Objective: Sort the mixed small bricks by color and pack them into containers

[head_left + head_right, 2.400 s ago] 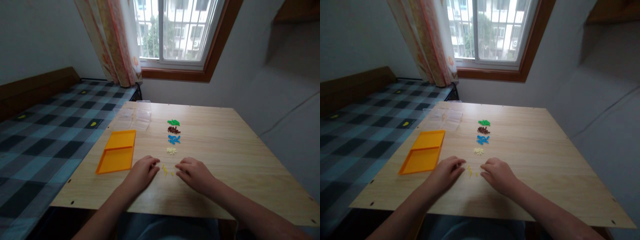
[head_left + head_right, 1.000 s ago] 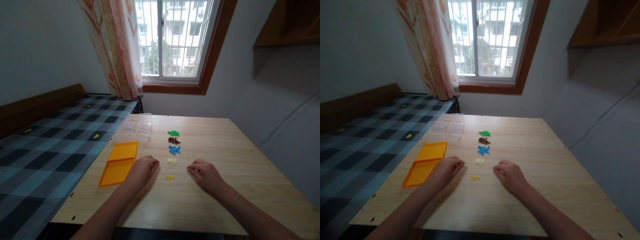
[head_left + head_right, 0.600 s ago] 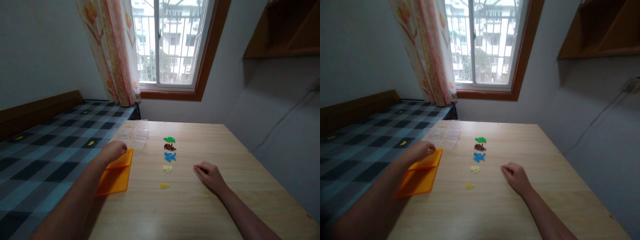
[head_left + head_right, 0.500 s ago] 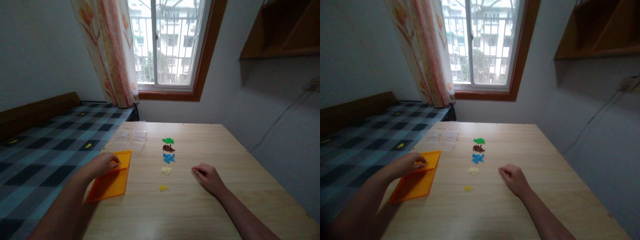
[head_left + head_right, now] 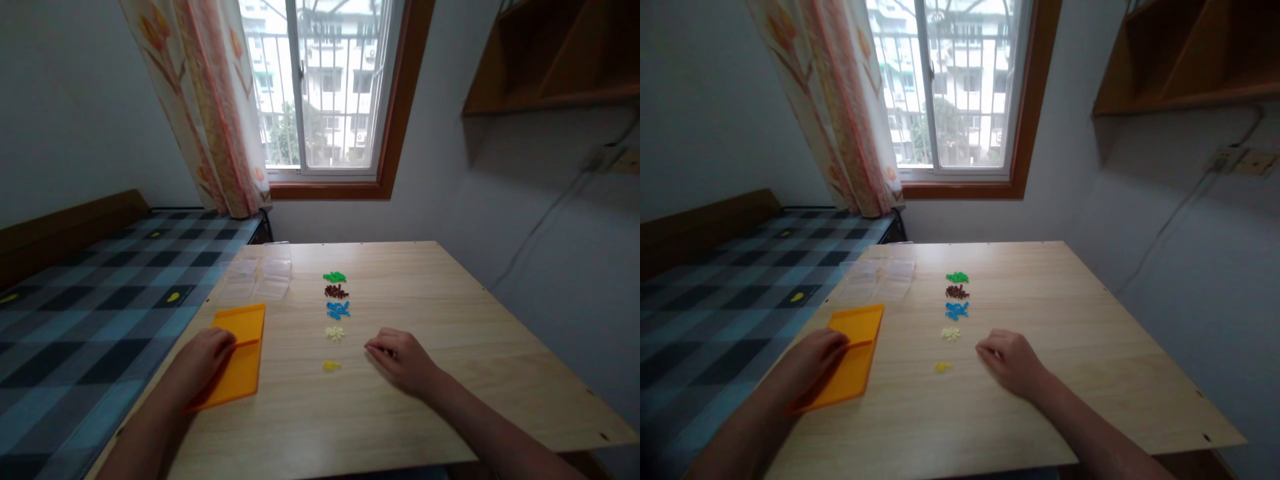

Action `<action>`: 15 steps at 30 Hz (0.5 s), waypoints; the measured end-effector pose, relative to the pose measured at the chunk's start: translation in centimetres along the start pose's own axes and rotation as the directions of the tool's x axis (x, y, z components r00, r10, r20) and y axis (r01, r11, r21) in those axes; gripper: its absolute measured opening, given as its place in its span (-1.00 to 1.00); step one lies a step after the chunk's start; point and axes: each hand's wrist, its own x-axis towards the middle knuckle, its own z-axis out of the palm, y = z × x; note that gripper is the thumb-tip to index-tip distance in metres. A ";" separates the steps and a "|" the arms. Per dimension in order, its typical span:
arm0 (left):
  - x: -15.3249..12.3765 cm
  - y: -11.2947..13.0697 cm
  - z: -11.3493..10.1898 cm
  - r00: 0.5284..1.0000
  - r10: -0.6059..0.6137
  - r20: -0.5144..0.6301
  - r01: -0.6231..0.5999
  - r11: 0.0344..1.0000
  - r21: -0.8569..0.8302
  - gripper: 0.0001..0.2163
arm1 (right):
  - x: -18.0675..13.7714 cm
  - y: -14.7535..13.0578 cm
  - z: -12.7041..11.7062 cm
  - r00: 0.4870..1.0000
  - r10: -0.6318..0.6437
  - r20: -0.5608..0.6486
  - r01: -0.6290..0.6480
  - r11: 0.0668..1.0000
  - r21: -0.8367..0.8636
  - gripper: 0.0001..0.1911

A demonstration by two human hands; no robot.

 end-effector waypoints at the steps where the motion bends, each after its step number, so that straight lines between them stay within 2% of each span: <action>1: -0.3 0.0 0.1 1.000 0.009 -0.010 -0.009 1.000 -0.003 -0.74 | -0.2 -0.8 0.2 1.000 -0.011 0.011 0.011 1.000 0.015 -0.75; 5: -1.4 0.4 0.4 0.997 0.018 -0.069 -0.019 1.000 -0.015 -0.73 | -0.8 -3.7 1.0 0.997 -0.051 0.052 0.045 0.994 0.098 -0.79; 8: -2.1 1.8 -0.5 0.988 0.033 -0.148 -0.039 0.999 -0.038 -0.72 | -1.3 -5.7 1.5 0.995 -0.071 0.074 0.057 0.983 0.176 -0.77; 12: -2.3 6.9 -2.5 0.969 0.163 -0.185 -0.171 0.985 -0.028 -0.75 | -1.9 -8.0 1.5 0.995 -0.030 0.095 0.000 0.956 0.295 -0.58; 15: -1.4 12.6 -2.9 0.949 0.300 -0.094 -0.296 0.954 0.052 -0.80 | -2.5 -8.7 1.2 0.992 0.082 0.096 -0.113 0.912 0.395 -0.44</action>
